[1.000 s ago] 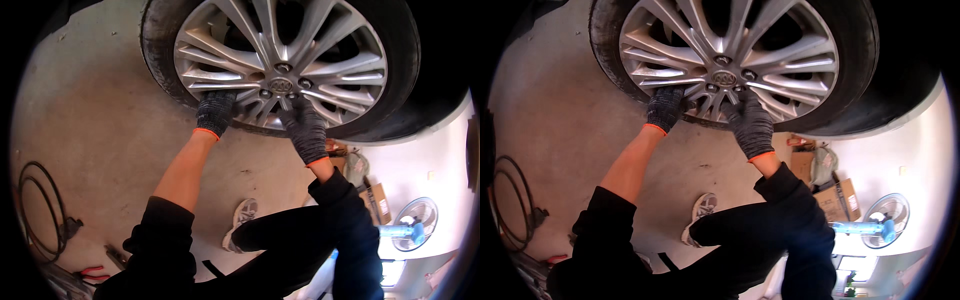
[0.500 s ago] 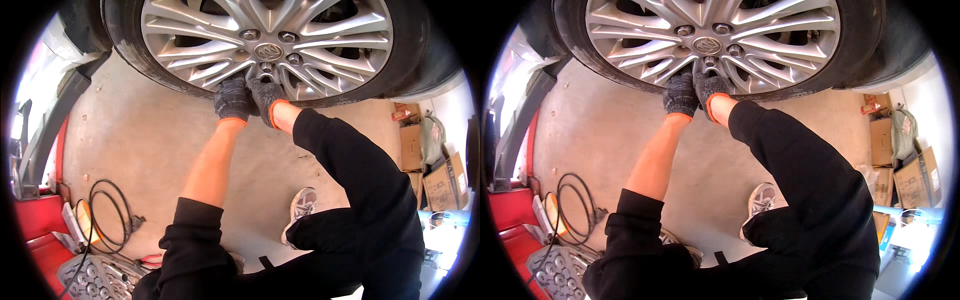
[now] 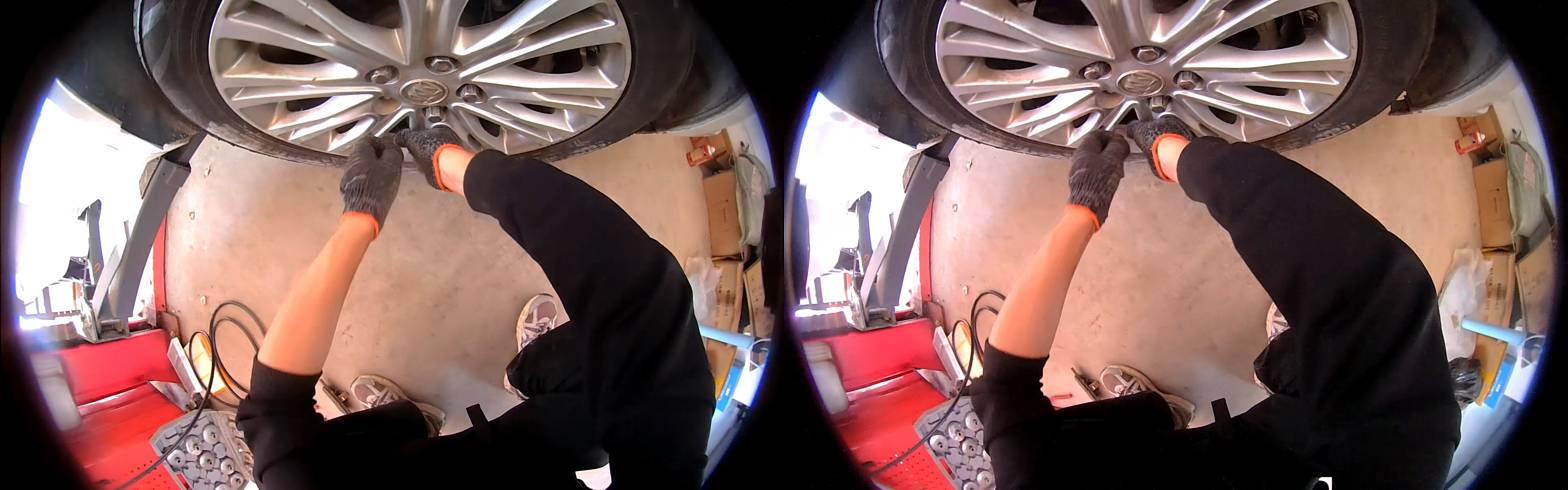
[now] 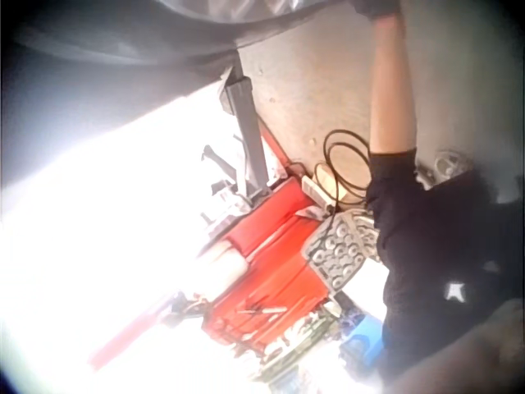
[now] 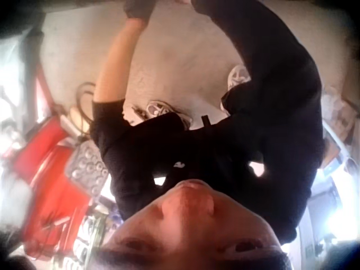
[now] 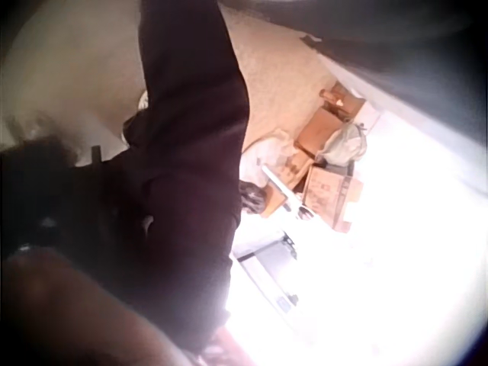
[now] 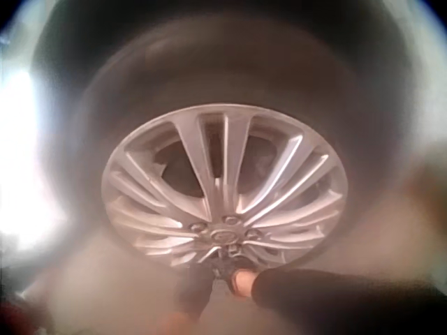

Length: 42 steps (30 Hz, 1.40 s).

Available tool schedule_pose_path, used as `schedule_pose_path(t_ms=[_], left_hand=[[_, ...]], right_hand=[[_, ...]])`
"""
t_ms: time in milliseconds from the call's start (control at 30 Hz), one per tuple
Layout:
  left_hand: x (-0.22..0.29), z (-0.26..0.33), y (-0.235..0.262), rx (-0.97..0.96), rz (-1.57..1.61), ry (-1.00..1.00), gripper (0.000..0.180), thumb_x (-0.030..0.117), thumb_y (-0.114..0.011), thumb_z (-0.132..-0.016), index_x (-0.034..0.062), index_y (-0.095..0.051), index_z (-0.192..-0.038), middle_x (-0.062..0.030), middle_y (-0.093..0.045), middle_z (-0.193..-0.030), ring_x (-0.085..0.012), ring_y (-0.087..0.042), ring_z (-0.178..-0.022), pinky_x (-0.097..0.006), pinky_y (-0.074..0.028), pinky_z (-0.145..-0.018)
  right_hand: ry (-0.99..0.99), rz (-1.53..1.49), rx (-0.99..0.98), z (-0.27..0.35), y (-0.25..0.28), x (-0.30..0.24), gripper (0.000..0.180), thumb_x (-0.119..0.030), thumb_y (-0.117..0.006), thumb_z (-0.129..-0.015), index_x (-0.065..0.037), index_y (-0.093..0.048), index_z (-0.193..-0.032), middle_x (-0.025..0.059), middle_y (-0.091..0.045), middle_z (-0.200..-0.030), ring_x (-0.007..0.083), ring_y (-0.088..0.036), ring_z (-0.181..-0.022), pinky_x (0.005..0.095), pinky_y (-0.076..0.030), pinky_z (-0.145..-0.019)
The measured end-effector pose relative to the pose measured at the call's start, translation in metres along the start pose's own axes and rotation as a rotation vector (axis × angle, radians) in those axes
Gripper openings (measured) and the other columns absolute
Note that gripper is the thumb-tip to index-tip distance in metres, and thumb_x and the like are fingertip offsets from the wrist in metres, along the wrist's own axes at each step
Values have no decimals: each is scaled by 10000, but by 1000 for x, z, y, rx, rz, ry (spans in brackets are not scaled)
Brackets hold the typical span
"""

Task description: The person installs a car wheel onto a vehicle hub, first hand-threading the lug nuts to secure the rim. They then use a pneumatic impact wrench to tighten the lug nuts in sequence, ensuring the wheel is firmly attached to the car.

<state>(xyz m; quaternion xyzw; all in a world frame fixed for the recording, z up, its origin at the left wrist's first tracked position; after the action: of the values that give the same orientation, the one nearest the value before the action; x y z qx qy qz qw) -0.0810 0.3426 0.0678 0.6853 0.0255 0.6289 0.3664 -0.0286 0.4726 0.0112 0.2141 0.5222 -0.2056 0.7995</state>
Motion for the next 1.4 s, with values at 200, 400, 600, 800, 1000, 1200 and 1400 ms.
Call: schedule_pose_path(t_ms=[200, 400, 600, 800, 1000, 1200, 1400], left_hand=[[61, 37, -12, -222, 551, 316, 256, 314, -592, -835, 71, -589, -755, -16, -540, -600, -120, -476, -504, -278, -357, -457], [79, 22, -29, -442, 771, 427, 229, 284, -572, -881, 65, -590, -821, -21, -549, -659, -82, -425, -464, -204, -271, -380], [72, 15, -45, -361, 993, 389, 165, 172, -589, -875, 25, -582, -948, -47, -616, -807, -114, -514, -626, -256, -432, -537], [105, 38, -26, 440, 6, -248, 120, 147, -654, -810, 31, -623, -817, -77, -633, -760, -154, -565, -612, -271, -455, -591], [77, 35, -50, -262, 1052, 515, 238, 263, -563, -891, 26, -574, -898, -81, -605, -713, -94, -491, -524, -203, -347, -404], [95, 37, -67, -331, 1318, 559, 257, 227, -462, -953, -11, -553, -916, -40, -519, -648, -55, -375, -444, -167, -285, -356], [89, 30, -65, -503, 1562, 617, 172, 188, -503, -935, 17, -510, -939, -127, -594, -841, -94, -461, -571, -194, -343, -420]], right_hand=[[-186, -557, 48, -17, -5, 33, 256, -263, -635, -792, -45, -660, -923, 96, -670, -915, 215, -612, -780, 346, -475, -696], [-176, -876, 62, -3, -10, 32, 256, -348, -513, -898, -154, -605, -1037, -10, -627, -999, 140, -573, -835, 298, -455, -711], [-209, -398, -254, 18, -4, 26, 275, -357, -485, -908, -162, -593, -1069, -3, -619, -1017, 159, -573, -865, 308, -461, -746], [-195, 22, -387, 33, 4, 32, 272, -354, -501, -898, -158, -593, -1063, -3, -619, -1005, 157, -571, -851, 308, -458, -734], [-169, 114, -378, 33, 5, 28, 271, -351, -516, -888, -153, -592, -1056, -2, -618, -994, 154, -568, -837, 309, -456, -721], [-143, 160, -370, 34, 9, 27, 270, -349, -532, -878, -149, -592, -1050, -2, -618, -983, 151, -566, -823, 310, -454, -709], [-108, 216, -354, 30, 1, 18, 271, -346, -548, -868, -145, -592, -1043, -1, -617, -971, 149, -564, -809, 311, -451, -696]])
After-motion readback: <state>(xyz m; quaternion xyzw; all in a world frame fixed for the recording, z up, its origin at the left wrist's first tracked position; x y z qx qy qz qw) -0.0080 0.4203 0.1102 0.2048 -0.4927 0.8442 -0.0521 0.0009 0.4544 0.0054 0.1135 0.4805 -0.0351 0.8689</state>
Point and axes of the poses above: each hand's wrist, its own z-axis away from the middle knuckle, its own y-axis out of the back of the hand, x = y × z, the point moved 7 cm from there along -z, towards the middle knuckle
